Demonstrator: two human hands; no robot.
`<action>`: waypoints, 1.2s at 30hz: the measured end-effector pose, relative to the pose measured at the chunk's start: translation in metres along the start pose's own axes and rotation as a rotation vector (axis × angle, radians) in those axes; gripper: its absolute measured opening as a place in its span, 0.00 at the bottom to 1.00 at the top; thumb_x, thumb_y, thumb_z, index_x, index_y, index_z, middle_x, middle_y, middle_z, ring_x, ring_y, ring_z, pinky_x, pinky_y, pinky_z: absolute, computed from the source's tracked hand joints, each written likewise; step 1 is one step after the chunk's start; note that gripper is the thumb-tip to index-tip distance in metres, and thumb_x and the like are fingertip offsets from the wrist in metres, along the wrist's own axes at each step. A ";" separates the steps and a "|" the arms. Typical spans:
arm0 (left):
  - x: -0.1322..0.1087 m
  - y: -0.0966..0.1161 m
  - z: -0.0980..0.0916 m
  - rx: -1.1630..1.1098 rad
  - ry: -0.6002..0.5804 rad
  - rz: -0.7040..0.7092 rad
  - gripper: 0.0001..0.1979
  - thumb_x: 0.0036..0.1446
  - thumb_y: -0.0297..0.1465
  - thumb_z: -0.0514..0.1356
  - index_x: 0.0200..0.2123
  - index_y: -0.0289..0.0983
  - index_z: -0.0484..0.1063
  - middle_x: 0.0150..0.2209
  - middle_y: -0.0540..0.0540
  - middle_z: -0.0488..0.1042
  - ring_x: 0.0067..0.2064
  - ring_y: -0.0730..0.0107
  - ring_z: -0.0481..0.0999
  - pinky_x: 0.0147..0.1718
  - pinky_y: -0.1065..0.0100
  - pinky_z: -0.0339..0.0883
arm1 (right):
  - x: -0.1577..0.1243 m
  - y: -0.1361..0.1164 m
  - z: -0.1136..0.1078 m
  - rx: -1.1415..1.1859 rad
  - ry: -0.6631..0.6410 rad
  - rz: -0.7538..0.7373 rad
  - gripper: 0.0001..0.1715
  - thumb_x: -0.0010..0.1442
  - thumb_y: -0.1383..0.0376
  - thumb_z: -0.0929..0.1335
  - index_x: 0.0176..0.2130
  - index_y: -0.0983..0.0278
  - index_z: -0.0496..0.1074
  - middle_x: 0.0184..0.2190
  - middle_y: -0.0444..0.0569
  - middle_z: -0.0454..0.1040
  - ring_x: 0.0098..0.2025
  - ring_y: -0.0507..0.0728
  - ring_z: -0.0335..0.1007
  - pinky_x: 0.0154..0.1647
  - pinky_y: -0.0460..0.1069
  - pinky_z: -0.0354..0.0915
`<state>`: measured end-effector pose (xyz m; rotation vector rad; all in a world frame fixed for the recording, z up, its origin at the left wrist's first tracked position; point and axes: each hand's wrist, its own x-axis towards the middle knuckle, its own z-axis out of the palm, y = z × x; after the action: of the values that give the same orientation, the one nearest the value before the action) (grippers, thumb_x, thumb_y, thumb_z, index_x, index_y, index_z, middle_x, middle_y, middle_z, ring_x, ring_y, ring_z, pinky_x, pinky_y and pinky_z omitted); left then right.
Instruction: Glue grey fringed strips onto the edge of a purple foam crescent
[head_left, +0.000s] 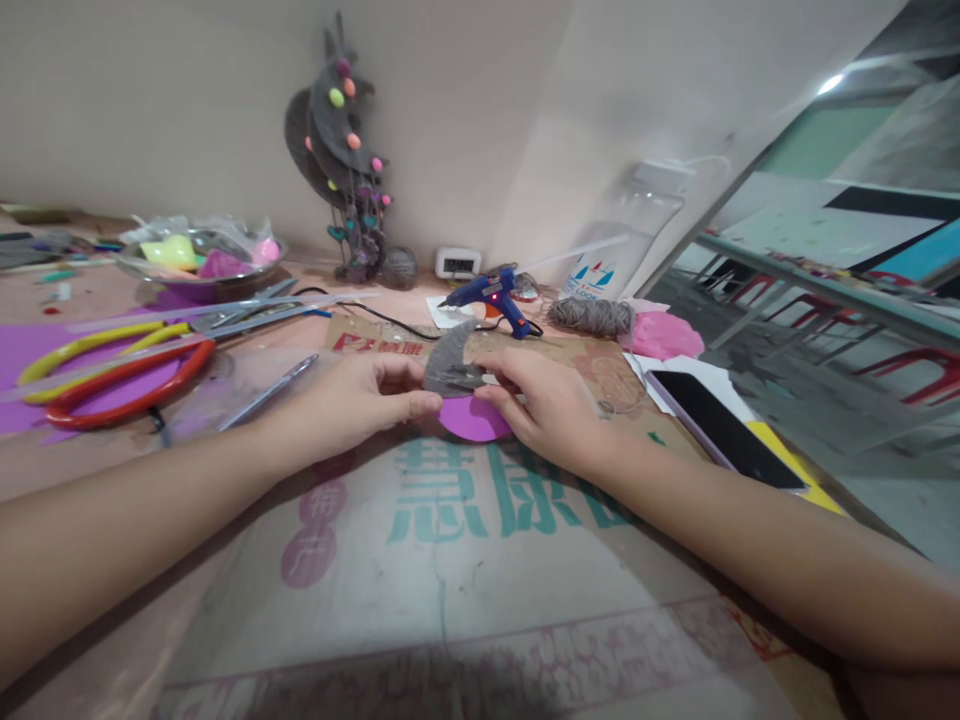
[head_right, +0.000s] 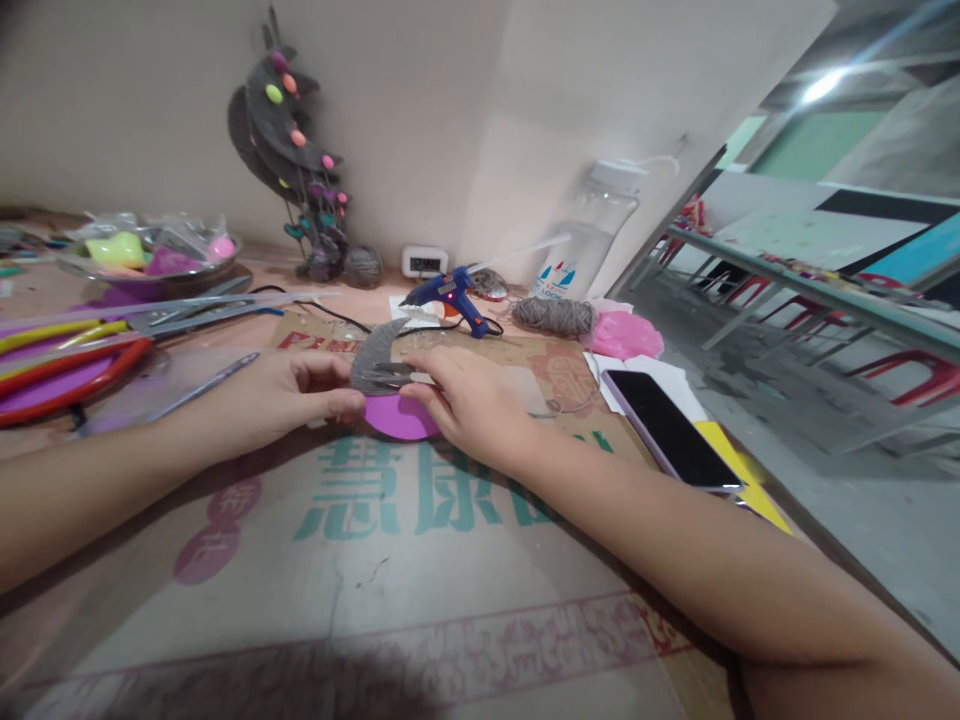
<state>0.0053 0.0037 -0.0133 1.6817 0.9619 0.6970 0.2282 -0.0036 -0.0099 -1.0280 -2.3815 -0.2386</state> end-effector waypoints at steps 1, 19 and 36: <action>0.000 0.000 0.000 0.003 -0.015 0.010 0.09 0.52 0.36 0.62 0.29 0.36 0.72 0.26 0.53 0.72 0.29 0.76 0.69 0.27 0.75 0.61 | 0.000 0.000 0.000 0.002 -0.006 0.023 0.17 0.64 0.60 0.63 0.46 0.69 0.71 0.37 0.52 0.76 0.39 0.57 0.71 0.40 0.50 0.65; 0.002 0.002 0.001 -0.086 0.039 -0.069 0.06 0.52 0.32 0.60 0.28 0.36 0.66 0.23 0.55 0.71 0.24 0.79 0.69 0.24 0.76 0.62 | 0.000 0.000 0.000 -0.113 0.067 -0.143 0.17 0.66 0.58 0.60 0.40 0.68 0.71 0.29 0.50 0.73 0.32 0.56 0.65 0.33 0.49 0.58; 0.001 0.001 -0.001 -0.050 0.008 -0.040 0.08 0.52 0.33 0.61 0.27 0.36 0.66 0.23 0.55 0.69 0.25 0.78 0.68 0.25 0.74 0.59 | 0.001 0.000 -0.001 -0.052 -0.043 -0.089 0.15 0.65 0.60 0.61 0.41 0.66 0.72 0.28 0.48 0.72 0.32 0.55 0.64 0.33 0.48 0.56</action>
<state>0.0052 0.0046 -0.0116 1.6127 0.9736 0.6968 0.2280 -0.0028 -0.0085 -0.9600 -2.4749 -0.3149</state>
